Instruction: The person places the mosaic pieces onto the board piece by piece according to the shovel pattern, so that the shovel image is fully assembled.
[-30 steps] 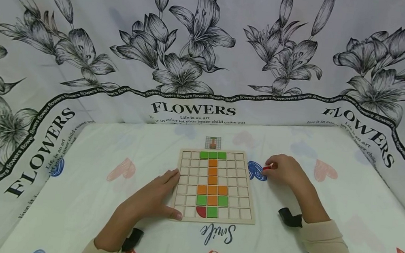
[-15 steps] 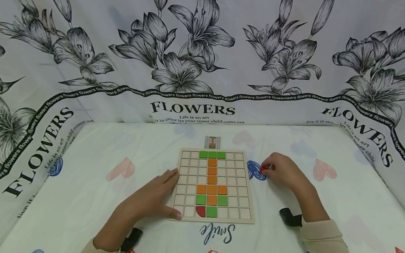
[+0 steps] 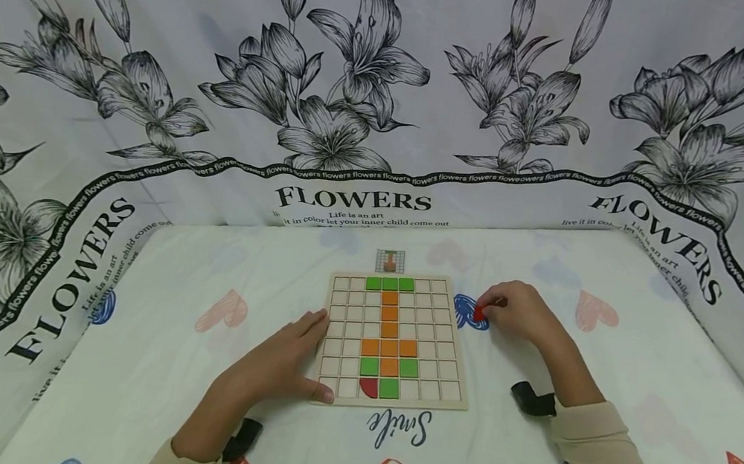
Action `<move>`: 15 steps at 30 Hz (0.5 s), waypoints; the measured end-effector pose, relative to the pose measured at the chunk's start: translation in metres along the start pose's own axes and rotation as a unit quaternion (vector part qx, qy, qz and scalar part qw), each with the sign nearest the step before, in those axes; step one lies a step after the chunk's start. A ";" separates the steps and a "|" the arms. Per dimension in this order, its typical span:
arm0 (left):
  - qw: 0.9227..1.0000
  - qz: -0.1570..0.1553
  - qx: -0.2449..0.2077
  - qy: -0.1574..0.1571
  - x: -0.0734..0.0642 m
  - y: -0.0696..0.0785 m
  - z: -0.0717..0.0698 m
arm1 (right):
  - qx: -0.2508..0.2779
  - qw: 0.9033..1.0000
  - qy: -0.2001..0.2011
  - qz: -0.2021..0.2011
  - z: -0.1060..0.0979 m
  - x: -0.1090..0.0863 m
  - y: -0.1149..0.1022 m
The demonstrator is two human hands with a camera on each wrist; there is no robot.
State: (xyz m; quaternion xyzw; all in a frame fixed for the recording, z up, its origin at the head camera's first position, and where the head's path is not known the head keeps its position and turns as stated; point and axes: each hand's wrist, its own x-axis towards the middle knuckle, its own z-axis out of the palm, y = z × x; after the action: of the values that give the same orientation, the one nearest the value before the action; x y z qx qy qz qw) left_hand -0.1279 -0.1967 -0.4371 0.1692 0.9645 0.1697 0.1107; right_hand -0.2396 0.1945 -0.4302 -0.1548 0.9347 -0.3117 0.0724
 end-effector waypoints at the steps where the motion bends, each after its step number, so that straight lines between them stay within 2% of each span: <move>1: 1.000 0.000 -0.001 0.000 0.000 0.000 0.000 | 0.013 1.000 -0.005 0.007 -0.001 0.000 0.000; 5: 1.000 0.002 -0.005 0.001 -0.001 0.000 -0.001 | 0.080 0.996 -0.033 0.030 -0.005 -0.001 0.001; 9: 1.000 0.001 -0.004 0.001 -0.001 0.000 -0.001 | 0.142 0.988 -0.061 0.025 -0.004 -0.003 -0.002; 15: 1.000 -0.001 -0.002 0.000 -0.001 0.001 0.000 | 0.182 0.979 -0.086 0.022 -0.002 -0.004 -0.010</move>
State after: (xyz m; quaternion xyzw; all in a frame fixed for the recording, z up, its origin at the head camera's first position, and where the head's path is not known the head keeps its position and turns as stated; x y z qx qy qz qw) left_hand -0.1270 -0.1965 -0.4368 0.1683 0.9644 0.1711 0.1116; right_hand -0.2334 0.1896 -0.4226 -0.1450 0.8559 -0.4604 0.1859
